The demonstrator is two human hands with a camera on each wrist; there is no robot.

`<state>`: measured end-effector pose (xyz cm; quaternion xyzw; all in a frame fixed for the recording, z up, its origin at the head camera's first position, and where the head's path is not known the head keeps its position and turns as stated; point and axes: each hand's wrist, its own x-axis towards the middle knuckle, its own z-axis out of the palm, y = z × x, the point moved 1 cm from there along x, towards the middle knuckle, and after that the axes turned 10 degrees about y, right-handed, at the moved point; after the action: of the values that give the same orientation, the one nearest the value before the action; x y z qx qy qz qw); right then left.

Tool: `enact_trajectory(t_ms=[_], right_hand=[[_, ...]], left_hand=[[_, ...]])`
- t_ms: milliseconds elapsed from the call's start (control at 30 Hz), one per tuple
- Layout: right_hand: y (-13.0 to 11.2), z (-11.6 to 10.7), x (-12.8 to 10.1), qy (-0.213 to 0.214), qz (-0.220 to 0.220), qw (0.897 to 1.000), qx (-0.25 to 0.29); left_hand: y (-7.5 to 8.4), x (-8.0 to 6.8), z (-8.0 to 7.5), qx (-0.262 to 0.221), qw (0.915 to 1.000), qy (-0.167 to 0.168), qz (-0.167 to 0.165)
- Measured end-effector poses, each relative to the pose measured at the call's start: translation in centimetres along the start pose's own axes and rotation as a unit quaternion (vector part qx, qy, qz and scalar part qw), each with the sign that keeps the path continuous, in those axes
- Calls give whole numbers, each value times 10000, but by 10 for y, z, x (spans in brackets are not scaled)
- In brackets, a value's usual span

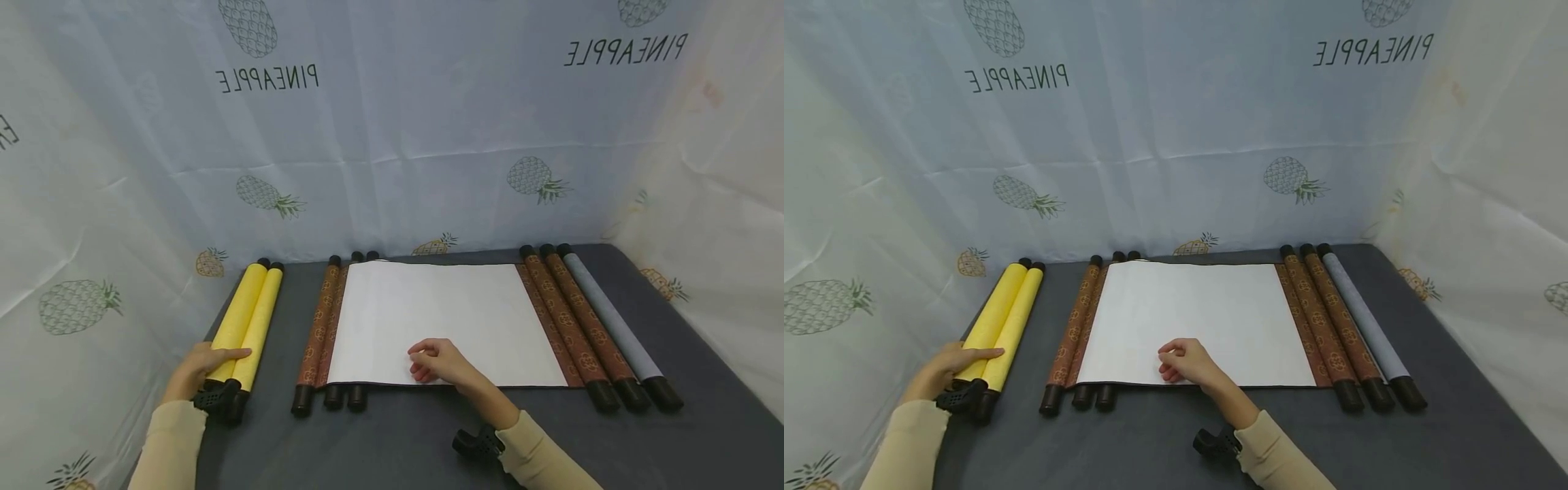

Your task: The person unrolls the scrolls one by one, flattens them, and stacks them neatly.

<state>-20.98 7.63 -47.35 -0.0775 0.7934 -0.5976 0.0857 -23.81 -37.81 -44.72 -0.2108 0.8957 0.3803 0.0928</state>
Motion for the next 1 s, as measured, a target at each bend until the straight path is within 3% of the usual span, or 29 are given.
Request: enact_trajectory(t_ms=[200, 400, 700, 1000], right_hand=[[3, 1, 2, -40, 77, 10000, 36], [3, 1, 4, -71, 68, 9999, 124], [-1, 5, 9, 12, 127, 9998, 163], [-5, 10, 16, 73, 161, 9989, 441]], left_hand=[[-6, 1, 5, -529, 9985, -1, -141], [-1, -3, 13, -809, 9963, -284, 19], [28, -16, 39, -1622, 9859, -308, 254], [69, -36, 69, -2341, 9677, -499, 790]])
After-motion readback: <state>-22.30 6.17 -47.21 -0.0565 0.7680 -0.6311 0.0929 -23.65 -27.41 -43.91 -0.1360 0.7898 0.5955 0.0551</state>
